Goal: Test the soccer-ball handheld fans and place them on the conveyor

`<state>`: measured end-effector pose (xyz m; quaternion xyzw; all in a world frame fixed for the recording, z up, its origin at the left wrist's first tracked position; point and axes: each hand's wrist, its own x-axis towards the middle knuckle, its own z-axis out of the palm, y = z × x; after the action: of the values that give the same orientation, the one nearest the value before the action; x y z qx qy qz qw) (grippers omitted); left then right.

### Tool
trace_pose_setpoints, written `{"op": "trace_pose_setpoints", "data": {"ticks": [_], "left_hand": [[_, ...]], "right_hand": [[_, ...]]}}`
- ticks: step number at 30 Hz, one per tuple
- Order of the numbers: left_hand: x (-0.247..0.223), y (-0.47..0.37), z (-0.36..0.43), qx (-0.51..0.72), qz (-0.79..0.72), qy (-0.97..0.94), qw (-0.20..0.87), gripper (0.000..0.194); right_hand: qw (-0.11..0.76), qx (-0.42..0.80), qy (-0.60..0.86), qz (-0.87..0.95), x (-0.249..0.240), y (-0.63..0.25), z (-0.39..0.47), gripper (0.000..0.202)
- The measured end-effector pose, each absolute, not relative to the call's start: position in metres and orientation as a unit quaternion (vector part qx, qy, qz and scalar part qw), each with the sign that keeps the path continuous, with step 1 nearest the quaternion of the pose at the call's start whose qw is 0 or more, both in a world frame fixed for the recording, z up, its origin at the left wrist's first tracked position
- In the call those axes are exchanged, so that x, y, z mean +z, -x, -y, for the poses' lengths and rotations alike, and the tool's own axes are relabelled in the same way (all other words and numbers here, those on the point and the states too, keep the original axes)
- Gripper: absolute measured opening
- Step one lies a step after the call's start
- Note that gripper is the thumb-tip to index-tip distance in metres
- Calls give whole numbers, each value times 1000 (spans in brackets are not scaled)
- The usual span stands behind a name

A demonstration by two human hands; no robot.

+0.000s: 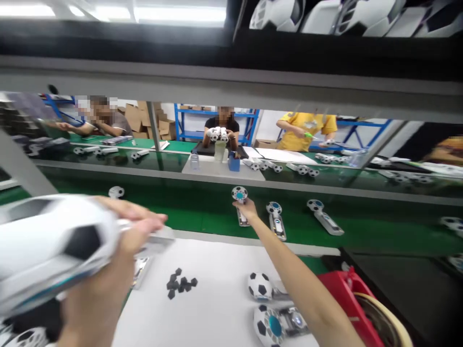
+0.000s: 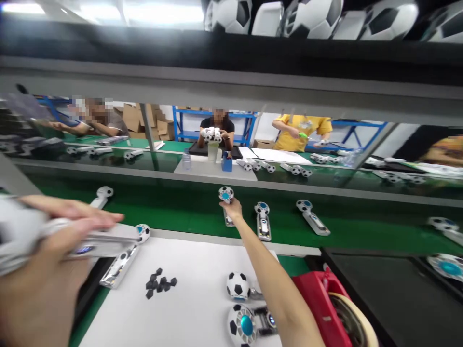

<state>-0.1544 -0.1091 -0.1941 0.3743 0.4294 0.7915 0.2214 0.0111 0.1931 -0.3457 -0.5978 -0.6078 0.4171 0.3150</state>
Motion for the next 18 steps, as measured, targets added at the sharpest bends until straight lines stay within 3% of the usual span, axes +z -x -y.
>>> {"op": "trace_pose_setpoints", "data": {"ticks": [8, 14, 16, 18], "left_hand": [[-198, 139, 83, 724, -445, -358, 387, 20], [-205, 126, 62, 681, -429, -398, 440, 9], [-207, 120, 56, 666, -442, -414, 435, 10], [-210, 113, 53, 665, -458, -420, 413, 11]], "right_hand": [[269, 374, 585, 667, -325, -26, -165, 39], [228, 497, 328, 770, -282, -24, -39, 41], [254, 578, 209, 747, -270, -25, -2, 47], [302, 621, 163, 704, -260, -26, 19, 39]]}}
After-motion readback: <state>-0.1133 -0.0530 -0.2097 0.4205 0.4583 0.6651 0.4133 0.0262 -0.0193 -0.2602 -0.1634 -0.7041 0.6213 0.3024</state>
